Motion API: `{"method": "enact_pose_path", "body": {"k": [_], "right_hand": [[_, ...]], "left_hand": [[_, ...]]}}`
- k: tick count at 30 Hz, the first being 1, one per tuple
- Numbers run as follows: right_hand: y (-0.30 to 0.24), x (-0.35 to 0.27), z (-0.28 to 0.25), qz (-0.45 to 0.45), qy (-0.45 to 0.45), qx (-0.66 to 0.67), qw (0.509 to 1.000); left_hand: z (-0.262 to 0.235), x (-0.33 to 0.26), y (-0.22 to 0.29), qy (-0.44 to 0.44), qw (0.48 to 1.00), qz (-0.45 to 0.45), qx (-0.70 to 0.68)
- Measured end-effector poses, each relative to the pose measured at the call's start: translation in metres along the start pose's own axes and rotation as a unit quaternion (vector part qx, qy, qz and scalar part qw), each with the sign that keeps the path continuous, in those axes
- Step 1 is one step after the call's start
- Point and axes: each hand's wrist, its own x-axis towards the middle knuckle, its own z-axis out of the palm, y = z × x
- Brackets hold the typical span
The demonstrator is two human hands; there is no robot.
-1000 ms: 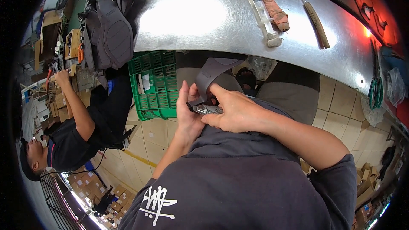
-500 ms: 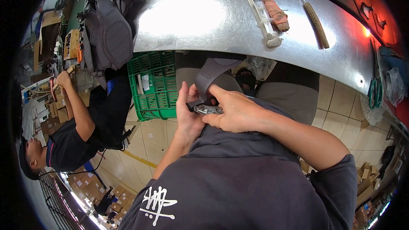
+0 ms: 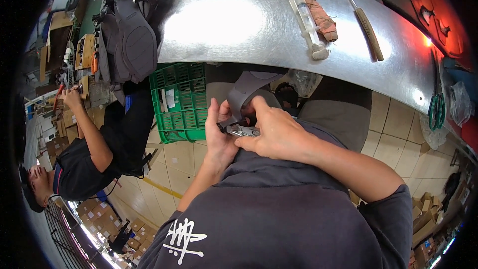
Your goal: Assemble and inspect shoe components on a production line.
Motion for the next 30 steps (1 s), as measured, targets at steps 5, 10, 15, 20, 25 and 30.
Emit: {"method": "enact_pose_path", "body": {"k": [5,10,15,20,25,30], "right_hand": [[-0.019,-0.017,0.001,-0.037,0.027,-0.081,0.996],[-0.022,-0.021,-0.004,-0.047,0.010,-0.103,0.994],[-0.010,-0.015,-0.010,-0.146,-0.045,-0.066,0.986],[0.001,-0.008,-0.009,-0.189,-0.045,0.006,0.981],[-0.005,-0.009,-0.014,-0.176,-0.075,-0.008,0.981],[-0.005,-0.009,-0.012,-0.166,-0.075,-0.009,0.983]], "left_hand": [[0.002,-0.001,0.000,-0.009,1.000,0.020,0.004],[0.009,-0.005,0.002,-0.016,0.997,0.067,0.018],[0.007,-0.010,0.008,-0.063,0.993,0.080,0.052],[0.007,-0.009,0.007,-0.050,0.996,0.058,0.042],[0.006,-0.010,0.008,-0.047,0.998,0.025,0.017],[0.007,-0.011,0.008,-0.036,0.999,0.012,0.024]]}}
